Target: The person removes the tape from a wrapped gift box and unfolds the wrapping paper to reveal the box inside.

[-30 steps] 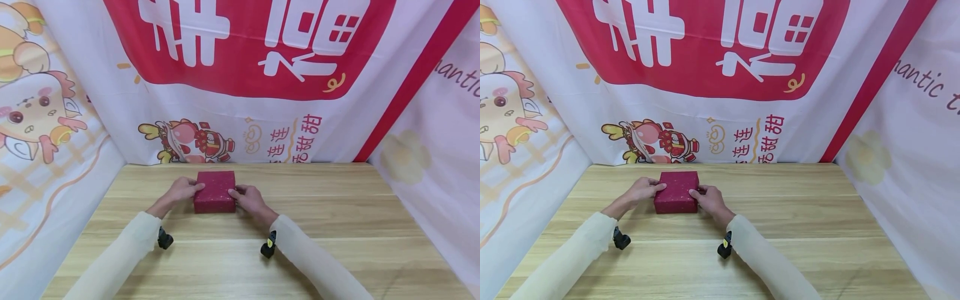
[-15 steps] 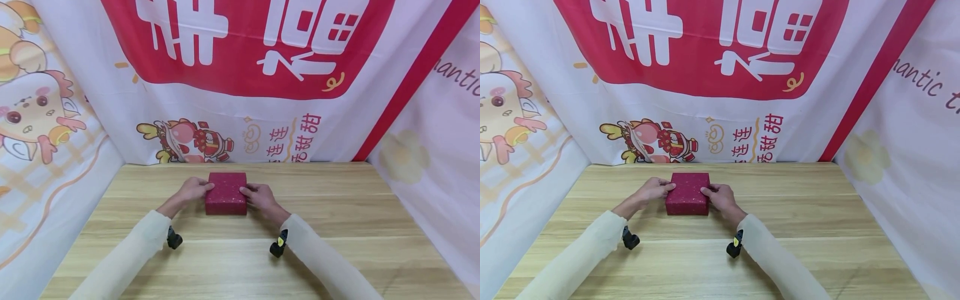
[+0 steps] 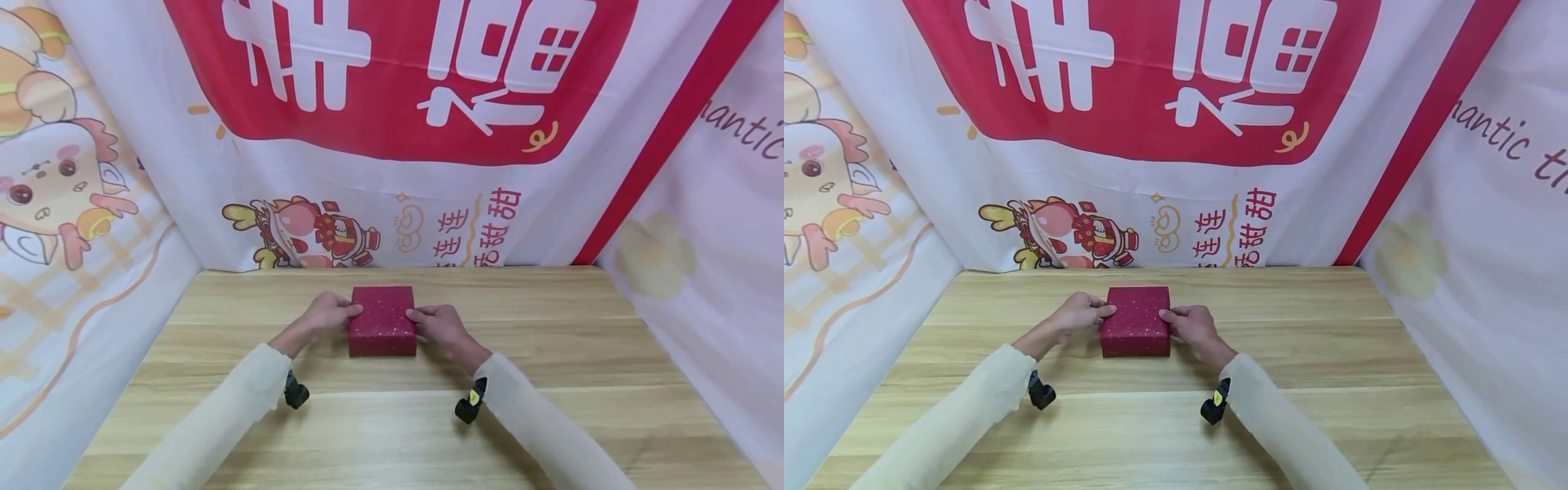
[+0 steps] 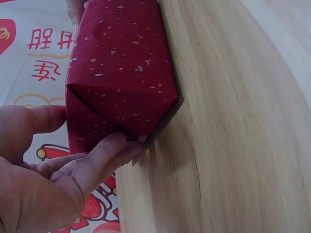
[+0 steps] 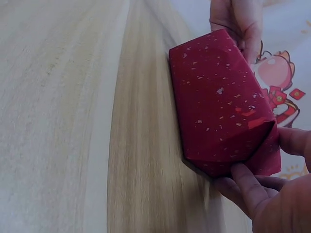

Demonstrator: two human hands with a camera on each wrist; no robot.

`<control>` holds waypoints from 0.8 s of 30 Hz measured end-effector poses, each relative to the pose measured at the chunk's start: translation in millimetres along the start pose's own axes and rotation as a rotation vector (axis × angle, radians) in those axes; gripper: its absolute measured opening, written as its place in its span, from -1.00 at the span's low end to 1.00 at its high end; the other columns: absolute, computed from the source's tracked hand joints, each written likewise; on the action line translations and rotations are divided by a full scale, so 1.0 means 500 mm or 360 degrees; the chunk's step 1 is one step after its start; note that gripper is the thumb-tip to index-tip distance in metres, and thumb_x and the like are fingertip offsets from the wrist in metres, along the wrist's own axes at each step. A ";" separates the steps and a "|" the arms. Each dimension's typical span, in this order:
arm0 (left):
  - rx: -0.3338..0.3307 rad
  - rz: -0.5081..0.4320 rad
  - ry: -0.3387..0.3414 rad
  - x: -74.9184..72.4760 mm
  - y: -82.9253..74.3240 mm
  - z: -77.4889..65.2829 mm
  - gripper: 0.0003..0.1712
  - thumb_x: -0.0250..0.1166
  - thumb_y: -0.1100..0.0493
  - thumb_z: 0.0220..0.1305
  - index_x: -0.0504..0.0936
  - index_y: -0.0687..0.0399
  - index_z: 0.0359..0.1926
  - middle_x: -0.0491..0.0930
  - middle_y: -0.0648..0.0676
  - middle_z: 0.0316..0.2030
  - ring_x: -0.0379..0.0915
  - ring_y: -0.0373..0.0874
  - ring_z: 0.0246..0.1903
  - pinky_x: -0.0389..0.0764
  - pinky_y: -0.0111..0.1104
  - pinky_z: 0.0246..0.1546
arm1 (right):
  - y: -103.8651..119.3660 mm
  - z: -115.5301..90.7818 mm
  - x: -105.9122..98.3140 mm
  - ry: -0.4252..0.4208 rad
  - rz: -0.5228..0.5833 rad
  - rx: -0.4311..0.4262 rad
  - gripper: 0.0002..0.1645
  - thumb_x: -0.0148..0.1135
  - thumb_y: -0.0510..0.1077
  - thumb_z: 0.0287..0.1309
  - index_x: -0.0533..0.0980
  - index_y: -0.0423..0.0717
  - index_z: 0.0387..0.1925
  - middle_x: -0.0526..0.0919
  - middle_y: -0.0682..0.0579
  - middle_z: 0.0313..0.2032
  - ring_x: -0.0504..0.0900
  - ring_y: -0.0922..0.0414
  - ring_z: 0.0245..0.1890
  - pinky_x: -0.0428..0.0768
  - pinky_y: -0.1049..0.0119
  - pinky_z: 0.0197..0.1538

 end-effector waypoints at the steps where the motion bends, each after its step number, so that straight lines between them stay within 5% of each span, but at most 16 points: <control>1: -0.0001 -0.0011 0.0002 0.003 -0.001 0.002 -0.63 0.14 -0.06 0.27 0.65 0.09 -0.10 0.62 0.06 -0.38 0.49 -0.05 -0.32 0.55 -0.29 -0.26 | -0.002 0.001 -0.003 0.0014 0.0029 0.0000 -0.40 0.25 0.05 0.09 0.45 -0.22 0.09 0.65 -0.12 -0.05 0.67 0.10 -0.10 0.65 0.29 -0.01; 14: -0.0046 -0.0157 0.0042 0.030 -0.017 0.010 -0.52 0.18 -0.08 0.24 0.55 0.11 0.07 0.63 0.06 -0.17 0.54 -0.12 -0.18 0.58 -0.27 -0.07 | -0.012 -0.006 -0.038 -0.0026 0.0188 0.0026 -0.44 0.28 -0.01 0.06 0.47 -0.21 0.07 0.62 -0.18 -0.01 0.66 0.02 -0.08 0.63 0.22 0.03; 24: -0.0051 -0.0264 0.0078 0.037 -0.022 0.010 -0.61 0.16 -0.03 0.27 0.59 0.07 0.01 0.68 0.04 -0.26 0.60 -0.14 -0.27 0.62 -0.25 -0.08 | -0.004 -0.009 -0.041 -0.0018 0.0153 0.0010 -0.50 0.25 -0.04 0.10 0.49 -0.17 0.06 0.63 -0.15 -0.03 0.68 0.06 -0.12 0.65 0.27 -0.01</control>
Point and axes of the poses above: each hand's wrist, its own z-axis towards the middle knuckle, its own x-axis out of the palm, y = z × x, the point moved 7 cm from there along z, towards the middle knuckle
